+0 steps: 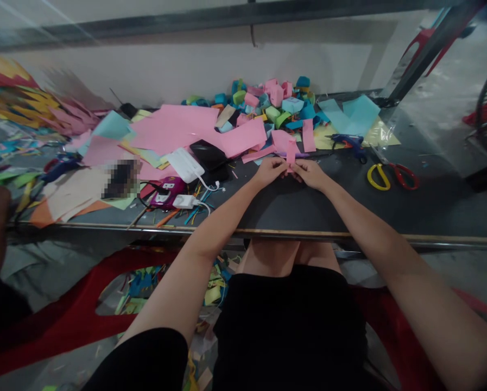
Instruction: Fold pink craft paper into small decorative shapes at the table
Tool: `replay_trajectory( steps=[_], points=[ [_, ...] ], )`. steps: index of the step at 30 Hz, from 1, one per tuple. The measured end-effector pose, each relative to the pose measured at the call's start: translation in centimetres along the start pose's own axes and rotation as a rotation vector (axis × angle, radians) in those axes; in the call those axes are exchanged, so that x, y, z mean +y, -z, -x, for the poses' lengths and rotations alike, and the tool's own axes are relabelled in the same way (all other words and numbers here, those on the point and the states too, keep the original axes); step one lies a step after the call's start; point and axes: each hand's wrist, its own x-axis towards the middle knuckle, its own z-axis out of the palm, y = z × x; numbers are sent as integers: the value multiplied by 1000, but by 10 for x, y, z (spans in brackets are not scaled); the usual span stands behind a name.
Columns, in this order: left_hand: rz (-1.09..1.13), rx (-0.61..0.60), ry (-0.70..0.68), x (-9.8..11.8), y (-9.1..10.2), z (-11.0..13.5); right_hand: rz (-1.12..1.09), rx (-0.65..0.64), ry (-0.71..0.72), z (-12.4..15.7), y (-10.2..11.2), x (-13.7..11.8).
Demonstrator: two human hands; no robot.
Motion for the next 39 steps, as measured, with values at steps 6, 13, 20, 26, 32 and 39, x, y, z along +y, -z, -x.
replay_trajectory(
  steps=[6, 13, 20, 26, 32, 39],
  points=[
    [-62, -37, -31, 9, -1, 3, -7, -61, -20, 0, 4, -1],
    [-33, -81, -45, 6, 2, 0, -128, 4, -47, 1, 2, -4],
    [-11, -101, -10, 4, -1, 0, -116, 18, -56, -1, 4, -2],
    [-70, -135, -12, 5, 0, 0, -127, 44, -76, -1, 3, 1],
    [-25, -112, 28, 1, -1, -1, -121, 37, -56, -2, 3, 1],
    [-90, -100, -29, 0, 1, 1, -100, 54, -90, -1, 3, -2]
  ],
)
